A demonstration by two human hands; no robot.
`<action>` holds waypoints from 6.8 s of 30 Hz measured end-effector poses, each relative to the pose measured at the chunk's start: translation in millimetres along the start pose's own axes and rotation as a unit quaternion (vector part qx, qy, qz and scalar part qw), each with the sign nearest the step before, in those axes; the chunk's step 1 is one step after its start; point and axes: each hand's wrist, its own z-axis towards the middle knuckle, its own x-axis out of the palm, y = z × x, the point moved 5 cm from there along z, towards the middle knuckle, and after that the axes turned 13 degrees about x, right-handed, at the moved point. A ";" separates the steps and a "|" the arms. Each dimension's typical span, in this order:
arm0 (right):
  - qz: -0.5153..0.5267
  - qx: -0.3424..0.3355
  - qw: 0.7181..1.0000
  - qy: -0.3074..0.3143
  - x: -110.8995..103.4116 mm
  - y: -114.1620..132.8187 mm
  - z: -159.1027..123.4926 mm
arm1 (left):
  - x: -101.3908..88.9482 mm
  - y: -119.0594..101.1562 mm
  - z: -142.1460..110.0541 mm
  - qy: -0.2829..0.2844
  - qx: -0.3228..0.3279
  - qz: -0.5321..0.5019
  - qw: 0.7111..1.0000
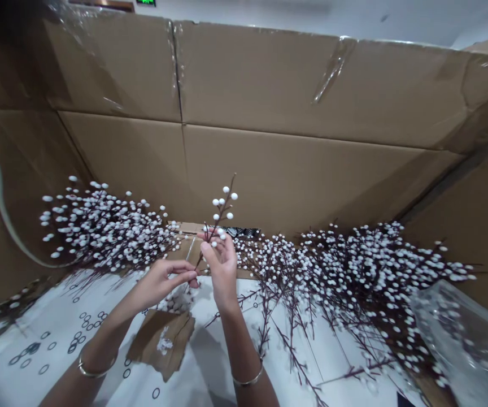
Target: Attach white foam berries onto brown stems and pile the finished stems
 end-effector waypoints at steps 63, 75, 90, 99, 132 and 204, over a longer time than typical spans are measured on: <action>-0.175 -0.002 0.984 0.043 19.1 -10.2 -6.6 | -39.2 18.1 -7.2 -0.308 0.044 -0.176 0.934; -0.175 -0.003 0.981 0.085 16.8 -7.9 -6.5 | -42.2 3.6 -11.6 -0.277 0.095 -0.090 0.952; -0.170 0.029 0.980 0.097 19.2 -9.6 -9.5 | -47.9 0.6 -16.2 -0.289 0.114 -0.077 0.947; -0.152 0.081 0.971 0.167 25.6 -12.0 -13.5 | -50.0 0.4 -17.2 -0.289 0.118 -0.029 0.950; -0.110 0.107 0.970 0.188 30.1 -15.9 -11.5 | -45.8 3.4 -14.6 -0.246 0.115 -0.071 0.960; -0.011 0.044 0.994 0.101 1.8 8.2 2.1 | 1.2 -14.7 -18.7 0.161 -0.010 -0.132 0.978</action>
